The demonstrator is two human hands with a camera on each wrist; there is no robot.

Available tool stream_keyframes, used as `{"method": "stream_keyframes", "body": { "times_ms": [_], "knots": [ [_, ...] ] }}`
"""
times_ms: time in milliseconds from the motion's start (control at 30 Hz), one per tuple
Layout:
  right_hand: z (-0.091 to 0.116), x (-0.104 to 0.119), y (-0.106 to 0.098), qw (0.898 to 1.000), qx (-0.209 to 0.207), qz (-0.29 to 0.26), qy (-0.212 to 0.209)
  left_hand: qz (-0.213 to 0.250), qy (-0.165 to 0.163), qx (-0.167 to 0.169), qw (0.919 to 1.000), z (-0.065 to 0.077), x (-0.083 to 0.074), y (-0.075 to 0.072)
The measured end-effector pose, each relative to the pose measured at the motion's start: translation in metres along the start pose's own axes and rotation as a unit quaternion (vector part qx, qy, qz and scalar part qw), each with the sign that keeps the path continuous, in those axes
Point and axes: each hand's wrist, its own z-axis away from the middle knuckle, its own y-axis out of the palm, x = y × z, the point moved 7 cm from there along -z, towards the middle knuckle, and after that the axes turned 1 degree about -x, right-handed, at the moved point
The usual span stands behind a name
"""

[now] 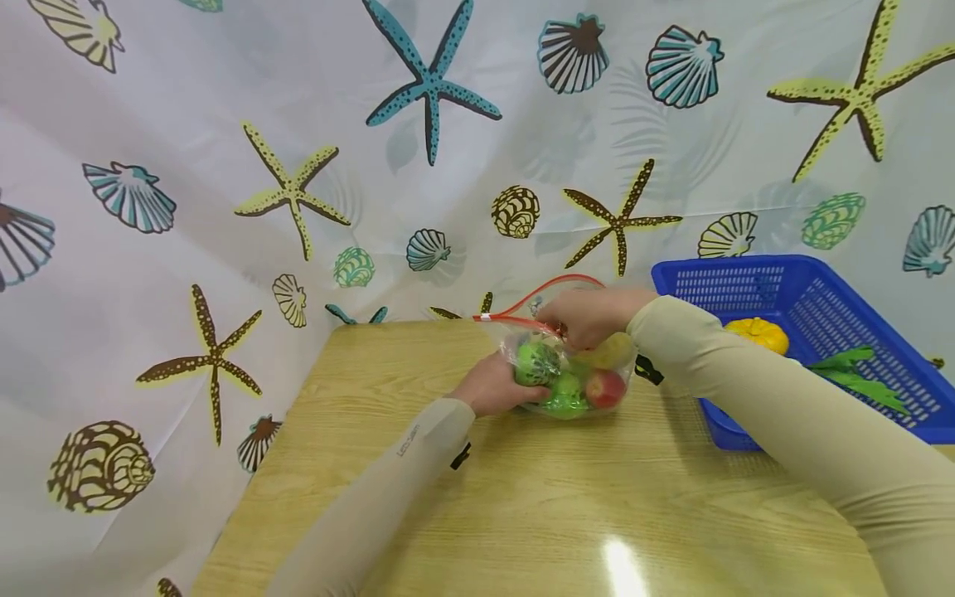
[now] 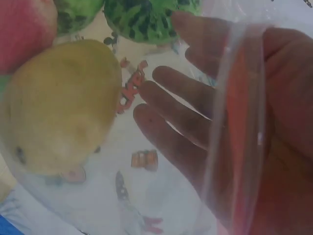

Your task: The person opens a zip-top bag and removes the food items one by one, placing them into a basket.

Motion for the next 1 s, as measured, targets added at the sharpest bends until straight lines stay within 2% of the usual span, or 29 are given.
{"method": "stream_keyframes", "body": {
  "times_ms": [367, 667, 867, 1000],
  "knots": [
    [-0.012, 0.009, 0.02, 1.0, 0.008, -0.009, 0.019, -0.005, 0.024, -0.004, 0.9997, 0.0, -0.002, 0.0],
    [-0.014, 0.013, 0.022, 0.999, -0.043, 0.017, 0.006, 0.0, 0.027, 0.002, 0.9996, 0.002, -0.003, -0.002],
    [-0.015, 0.012, 0.022, 0.999, -0.039, 0.022, 0.021, -0.013, 0.019, 0.013, 0.9997, 0.005, -0.006, -0.002],
    [-0.009, 0.007, 0.018, 0.998, -0.044, 0.029, 0.026, -0.018, 0.026, 0.01, 0.9995, 0.005, -0.008, -0.002]
  ]
}}
